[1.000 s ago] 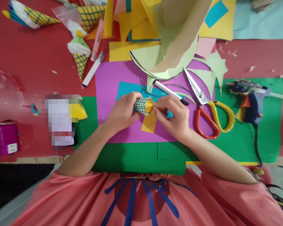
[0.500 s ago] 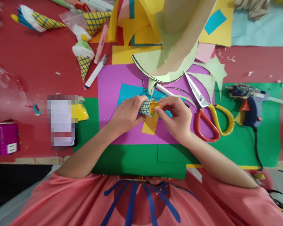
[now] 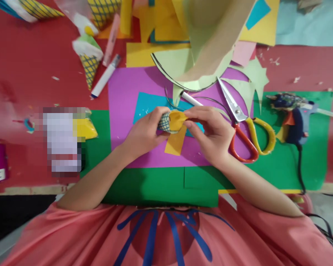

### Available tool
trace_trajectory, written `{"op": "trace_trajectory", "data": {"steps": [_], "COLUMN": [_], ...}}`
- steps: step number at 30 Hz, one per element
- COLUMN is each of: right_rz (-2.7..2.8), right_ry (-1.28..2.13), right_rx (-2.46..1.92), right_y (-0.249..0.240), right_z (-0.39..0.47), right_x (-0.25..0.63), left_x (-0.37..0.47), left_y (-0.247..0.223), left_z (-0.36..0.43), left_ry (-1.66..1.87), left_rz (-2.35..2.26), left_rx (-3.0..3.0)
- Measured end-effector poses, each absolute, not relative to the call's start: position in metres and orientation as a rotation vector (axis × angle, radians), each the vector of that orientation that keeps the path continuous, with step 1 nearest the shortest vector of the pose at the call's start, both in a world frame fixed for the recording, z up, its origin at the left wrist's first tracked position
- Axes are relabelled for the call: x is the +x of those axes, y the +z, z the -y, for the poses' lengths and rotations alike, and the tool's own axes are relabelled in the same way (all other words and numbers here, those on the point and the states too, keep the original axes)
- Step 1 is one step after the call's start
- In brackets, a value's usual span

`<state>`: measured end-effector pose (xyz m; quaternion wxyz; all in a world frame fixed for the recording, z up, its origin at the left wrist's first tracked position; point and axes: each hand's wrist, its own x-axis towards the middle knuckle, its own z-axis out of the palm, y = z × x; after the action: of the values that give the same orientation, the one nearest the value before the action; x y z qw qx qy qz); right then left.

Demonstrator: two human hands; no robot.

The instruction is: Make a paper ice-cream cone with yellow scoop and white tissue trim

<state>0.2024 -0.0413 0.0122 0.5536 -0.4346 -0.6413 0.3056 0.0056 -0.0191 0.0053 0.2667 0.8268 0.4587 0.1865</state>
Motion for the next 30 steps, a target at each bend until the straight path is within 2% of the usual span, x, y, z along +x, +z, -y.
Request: {"op": "trace_trajectory", "data": {"steps": [8, 12, 25, 30], "right_rz": [1.462, 1.439, 1.598, 1.605], "right_ry": [0.705, 0.698, 0.572, 0.654], "right_rx": [-1.084, -0.956, -0.9, -0.966], "right_y": [0.003, 0.002, 0.012, 0.012], "right_z": [0.043, 0.044, 0.045, 0.045], "right_x": [0.199, 0.197, 0.201, 0.202], "left_x": [0.012, 0.013, 0.011, 0.011], "left_y": [0.014, 0.017, -0.001, -0.002], "left_z": [0.022, 0.02, 0.022, 0.022], "left_ry": [0.532, 0.578, 0.722, 0.698], "left_rz": [-1.198, -1.168, -1.151, -1.194], "left_rx": [2.161, 2.155, 2.193, 2.254]}}
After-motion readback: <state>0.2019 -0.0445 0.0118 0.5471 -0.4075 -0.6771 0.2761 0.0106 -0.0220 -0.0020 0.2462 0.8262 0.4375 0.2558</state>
